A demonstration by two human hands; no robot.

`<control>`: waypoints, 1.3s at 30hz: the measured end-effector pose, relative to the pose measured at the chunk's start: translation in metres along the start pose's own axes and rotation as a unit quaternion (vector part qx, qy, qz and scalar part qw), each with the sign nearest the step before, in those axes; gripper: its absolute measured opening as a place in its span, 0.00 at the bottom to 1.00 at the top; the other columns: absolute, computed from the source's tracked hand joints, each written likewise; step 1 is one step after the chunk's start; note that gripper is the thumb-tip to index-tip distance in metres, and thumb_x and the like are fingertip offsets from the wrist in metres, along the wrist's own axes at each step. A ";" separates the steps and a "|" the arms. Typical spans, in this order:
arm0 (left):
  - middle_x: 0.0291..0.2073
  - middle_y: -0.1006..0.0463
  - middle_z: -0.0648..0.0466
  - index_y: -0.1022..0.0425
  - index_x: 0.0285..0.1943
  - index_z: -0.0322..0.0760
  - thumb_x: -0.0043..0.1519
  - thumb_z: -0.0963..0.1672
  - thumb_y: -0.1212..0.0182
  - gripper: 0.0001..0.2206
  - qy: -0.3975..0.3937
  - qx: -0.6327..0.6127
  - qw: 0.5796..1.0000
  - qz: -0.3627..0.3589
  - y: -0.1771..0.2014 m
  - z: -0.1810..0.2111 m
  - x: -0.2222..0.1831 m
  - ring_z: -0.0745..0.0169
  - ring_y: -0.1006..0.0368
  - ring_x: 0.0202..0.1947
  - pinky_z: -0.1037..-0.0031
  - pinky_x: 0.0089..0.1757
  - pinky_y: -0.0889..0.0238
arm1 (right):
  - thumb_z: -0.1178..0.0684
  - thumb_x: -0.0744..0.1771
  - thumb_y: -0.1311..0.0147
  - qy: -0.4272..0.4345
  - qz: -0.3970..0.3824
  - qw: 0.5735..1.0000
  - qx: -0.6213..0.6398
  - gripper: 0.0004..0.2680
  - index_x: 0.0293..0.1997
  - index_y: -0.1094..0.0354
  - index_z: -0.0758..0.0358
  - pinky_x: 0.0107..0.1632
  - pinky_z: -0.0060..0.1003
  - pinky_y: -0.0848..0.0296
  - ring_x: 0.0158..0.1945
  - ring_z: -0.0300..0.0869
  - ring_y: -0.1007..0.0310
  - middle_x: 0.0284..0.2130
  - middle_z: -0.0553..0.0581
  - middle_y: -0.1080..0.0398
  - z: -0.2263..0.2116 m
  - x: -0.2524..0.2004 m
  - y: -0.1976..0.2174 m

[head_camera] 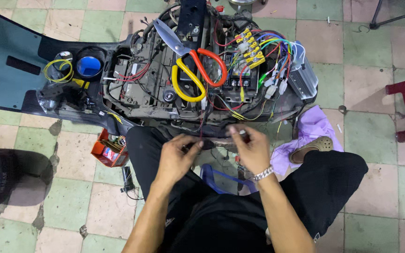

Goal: The person works on the internal wiring and electrical components of a disassembled electric scooter using pliers and by hand.

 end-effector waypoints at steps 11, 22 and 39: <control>0.39 0.19 0.48 0.17 0.41 0.35 0.58 0.45 0.35 0.09 -0.032 0.145 0.988 0.036 0.016 0.023 0.001 0.45 0.24 0.44 0.62 0.43 0.32 | 0.55 0.66 0.38 0.247 0.072 0.964 -0.070 0.07 0.46 0.23 0.62 0.42 0.37 0.27 0.38 0.45 0.23 0.38 0.57 0.22 -0.043 -0.008 0.021; 0.41 0.23 0.44 0.21 0.46 0.34 0.57 0.45 0.33 0.12 -0.029 0.180 0.979 0.096 0.024 0.063 0.000 0.39 0.26 0.44 0.57 0.42 0.33 | 0.53 0.66 0.35 0.150 0.177 0.973 0.001 0.08 0.46 0.22 0.62 0.36 0.35 0.29 0.30 0.44 0.26 0.30 0.58 0.22 -0.050 0.008 0.041; 0.44 0.23 0.42 0.23 0.53 0.30 0.67 0.42 0.35 0.10 -0.313 0.144 0.919 0.190 0.071 0.131 0.112 0.39 0.26 0.46 0.58 0.46 0.32 | 0.49 0.57 0.31 0.279 0.096 0.920 -0.257 0.13 0.41 0.24 0.58 0.38 0.56 0.27 0.36 0.60 0.25 0.43 0.62 0.28 -0.114 0.067 -0.034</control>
Point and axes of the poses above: each hand's wrist, its own x-axis towards the middle knuckle, its own y-axis out of the back of the hand, z = x × y, the point moved 6 cm from there along x, towards the middle knuckle
